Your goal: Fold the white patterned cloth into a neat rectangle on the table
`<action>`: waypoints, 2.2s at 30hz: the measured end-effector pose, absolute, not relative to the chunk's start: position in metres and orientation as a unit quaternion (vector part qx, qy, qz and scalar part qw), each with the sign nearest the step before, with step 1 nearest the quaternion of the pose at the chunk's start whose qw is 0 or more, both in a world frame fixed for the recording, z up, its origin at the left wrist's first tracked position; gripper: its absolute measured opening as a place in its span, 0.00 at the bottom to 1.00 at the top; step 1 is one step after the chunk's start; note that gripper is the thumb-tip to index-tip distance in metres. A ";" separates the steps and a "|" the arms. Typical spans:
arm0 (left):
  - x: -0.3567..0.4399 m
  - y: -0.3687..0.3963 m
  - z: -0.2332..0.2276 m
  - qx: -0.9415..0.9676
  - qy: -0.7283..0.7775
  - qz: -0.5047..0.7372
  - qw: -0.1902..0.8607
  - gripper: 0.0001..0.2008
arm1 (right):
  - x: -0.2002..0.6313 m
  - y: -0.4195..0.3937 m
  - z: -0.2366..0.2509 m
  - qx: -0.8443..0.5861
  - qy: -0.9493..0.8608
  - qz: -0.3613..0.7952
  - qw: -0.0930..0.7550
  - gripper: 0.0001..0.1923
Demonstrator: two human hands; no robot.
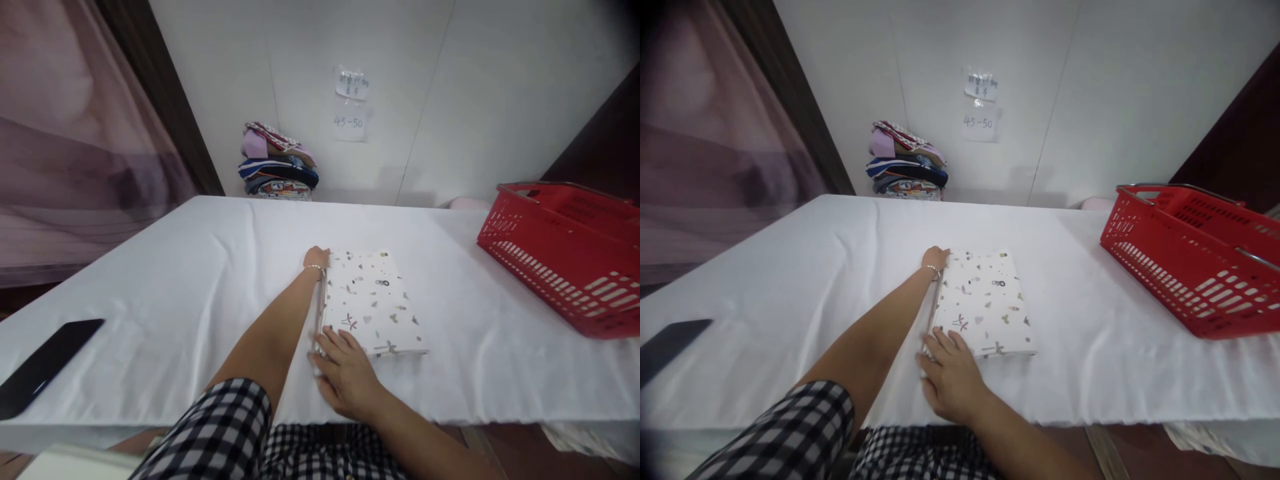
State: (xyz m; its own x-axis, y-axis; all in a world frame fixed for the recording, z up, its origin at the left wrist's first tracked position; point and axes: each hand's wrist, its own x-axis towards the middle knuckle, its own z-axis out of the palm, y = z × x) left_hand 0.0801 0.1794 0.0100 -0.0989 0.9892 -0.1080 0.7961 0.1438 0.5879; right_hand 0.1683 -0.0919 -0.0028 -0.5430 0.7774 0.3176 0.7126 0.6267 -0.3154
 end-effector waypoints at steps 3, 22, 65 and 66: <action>0.073 0.176 0.012 0.633 0.701 0.191 0.267 0.15 | 0.168 -0.092 -0.001 -0.425 -0.874 0.067 0.224 0.20; 0.065 0.076 0.006 0.654 0.676 0.201 0.273 0.10 | 0.162 -0.097 0.004 -0.412 -0.890 0.010 0.196 0.18; 0.063 0.041 -0.008 0.631 0.659 0.323 0.252 0.13 | 0.218 0.048 0.015 -0.603 -0.790 0.070 0.087 0.19; 0.063 0.041 -0.010 0.628 0.657 0.330 0.254 0.14 | 0.212 0.058 0.012 -0.604 -0.789 0.065 0.088 0.19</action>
State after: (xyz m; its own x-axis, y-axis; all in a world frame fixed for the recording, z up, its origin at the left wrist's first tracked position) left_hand 0.0631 0.0407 -0.0096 -0.0823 0.9933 0.0807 0.6582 -0.0066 0.7528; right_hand 0.2120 0.0577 0.0123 -0.2539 0.9654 0.0598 0.9427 0.2608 -0.2082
